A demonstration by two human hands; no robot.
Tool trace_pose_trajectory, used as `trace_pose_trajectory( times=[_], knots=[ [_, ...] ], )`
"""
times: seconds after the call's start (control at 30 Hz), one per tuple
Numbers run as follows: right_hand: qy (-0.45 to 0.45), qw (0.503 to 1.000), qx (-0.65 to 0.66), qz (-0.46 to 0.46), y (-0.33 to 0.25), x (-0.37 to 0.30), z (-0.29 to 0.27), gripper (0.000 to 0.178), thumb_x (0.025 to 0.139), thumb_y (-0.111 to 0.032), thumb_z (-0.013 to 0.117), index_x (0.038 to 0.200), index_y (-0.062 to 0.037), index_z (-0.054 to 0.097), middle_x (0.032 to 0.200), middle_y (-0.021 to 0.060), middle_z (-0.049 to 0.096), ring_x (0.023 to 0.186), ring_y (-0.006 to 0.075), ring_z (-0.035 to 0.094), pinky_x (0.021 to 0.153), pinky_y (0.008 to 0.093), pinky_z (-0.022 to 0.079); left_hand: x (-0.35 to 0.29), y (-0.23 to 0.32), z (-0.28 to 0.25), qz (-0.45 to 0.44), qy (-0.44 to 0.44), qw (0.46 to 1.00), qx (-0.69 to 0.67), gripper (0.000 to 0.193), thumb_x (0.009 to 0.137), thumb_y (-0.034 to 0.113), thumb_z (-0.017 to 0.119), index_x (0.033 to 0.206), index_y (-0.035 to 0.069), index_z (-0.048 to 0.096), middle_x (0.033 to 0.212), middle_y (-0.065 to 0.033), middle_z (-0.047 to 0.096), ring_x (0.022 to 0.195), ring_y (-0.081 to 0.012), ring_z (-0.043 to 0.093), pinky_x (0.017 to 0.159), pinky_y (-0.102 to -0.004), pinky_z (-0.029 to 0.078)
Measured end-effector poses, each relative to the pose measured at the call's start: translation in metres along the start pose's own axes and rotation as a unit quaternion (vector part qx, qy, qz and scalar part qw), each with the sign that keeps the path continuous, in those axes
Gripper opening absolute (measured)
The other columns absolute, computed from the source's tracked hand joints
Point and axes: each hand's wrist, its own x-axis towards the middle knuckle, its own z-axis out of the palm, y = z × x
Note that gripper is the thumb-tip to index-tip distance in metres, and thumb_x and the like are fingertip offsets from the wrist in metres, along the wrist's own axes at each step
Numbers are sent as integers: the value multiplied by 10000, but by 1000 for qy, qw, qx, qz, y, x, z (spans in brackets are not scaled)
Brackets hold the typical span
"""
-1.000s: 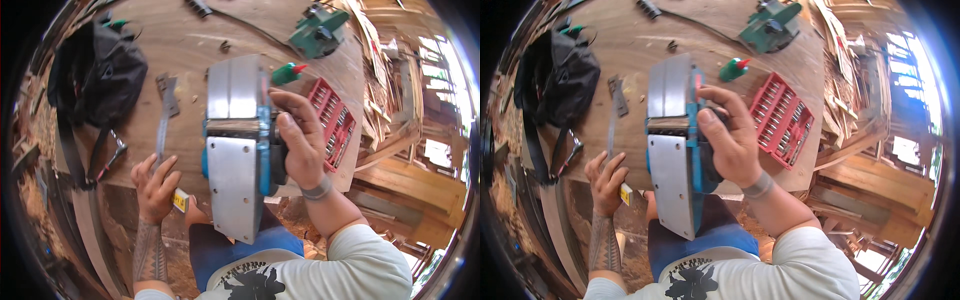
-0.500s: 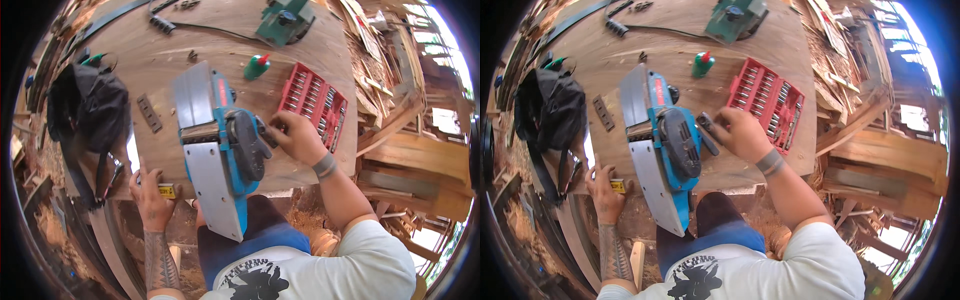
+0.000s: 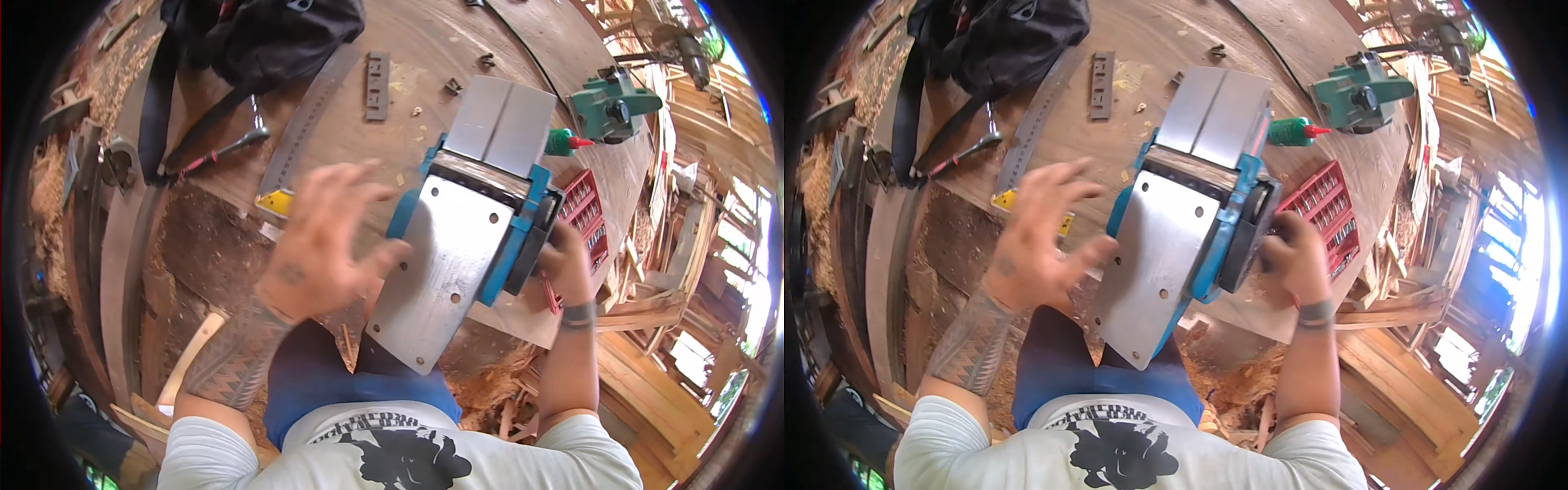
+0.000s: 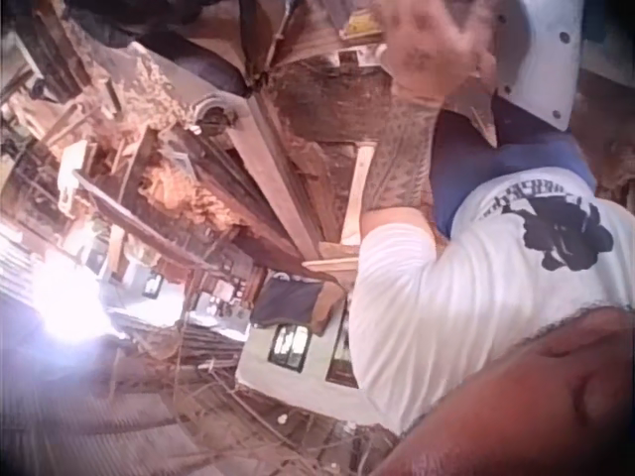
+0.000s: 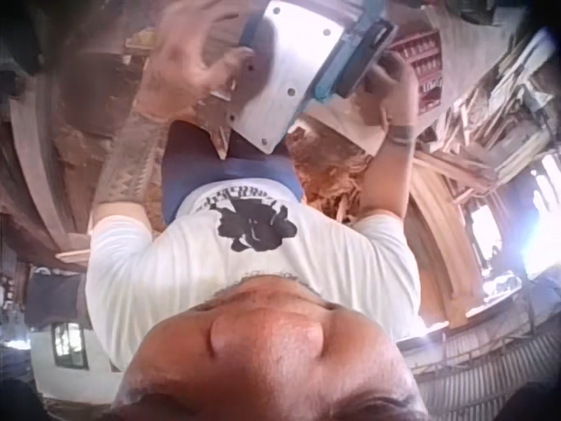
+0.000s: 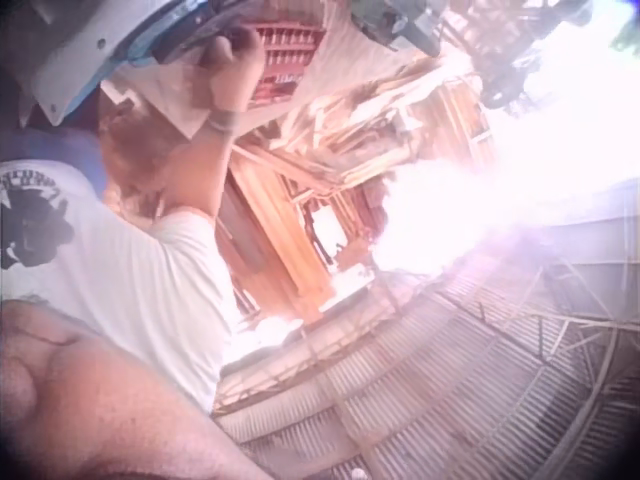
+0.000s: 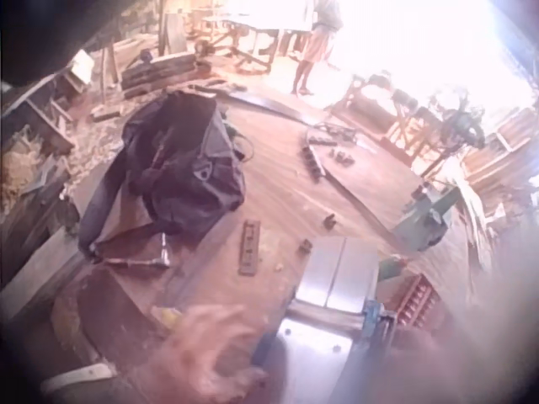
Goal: The person uses a square tool to measure the alignment of blades on a power planer and then uses a screwdriver to turn screws on the blade drum.
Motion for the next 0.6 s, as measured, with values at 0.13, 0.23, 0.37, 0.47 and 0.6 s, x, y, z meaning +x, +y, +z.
trace_pose_trajectory(
  times=[0.13,0.23,0.37,0.47,0.6],
  knots=[
    [135,979,133,-74,-63,-20,-69,316,767,-70,560,1059,44,606,749,64,595,462,149,526,424,274,452,26,58,32,64,5,994,-89,855,896,594,698,1480,10,478,1521,-259,460,1380,-452,456,1165,-558,345],
    [93,944,213,-235,-122,-16,-68,538,749,-199,657,1216,31,517,942,166,602,816,223,653,688,310,572,26,78,41,42,18,994,-97,943,870,603,718,1525,-4,416,1541,-302,412,1390,-496,434,1147,-595,352],
    [-16,936,69,-344,-188,26,9,398,877,-102,639,1233,73,606,1025,142,684,864,231,698,796,319,543,26,92,49,-6,23,996,-87,963,823,558,758,1502,-36,420,1520,-344,402,1404,-543,404,1065,-698,384],
    [-138,933,-113,-314,-205,80,48,285,949,-86,652,1216,11,656,1043,103,721,951,164,660,855,327,502,27,93,50,-14,21,995,-97,953,808,501,784,1508,-30,412,1510,-338,405,1392,-550,413,1026,-711,415],
    [-89,874,-337,-337,-231,56,78,270,1016,-188,645,1181,25,624,977,96,738,904,169,722,773,294,578,27,94,52,-30,28,995,-90,865,816,408,760,1489,-35,443,1485,-328,433,1356,-554,450,981,-708,445]
  ],
)
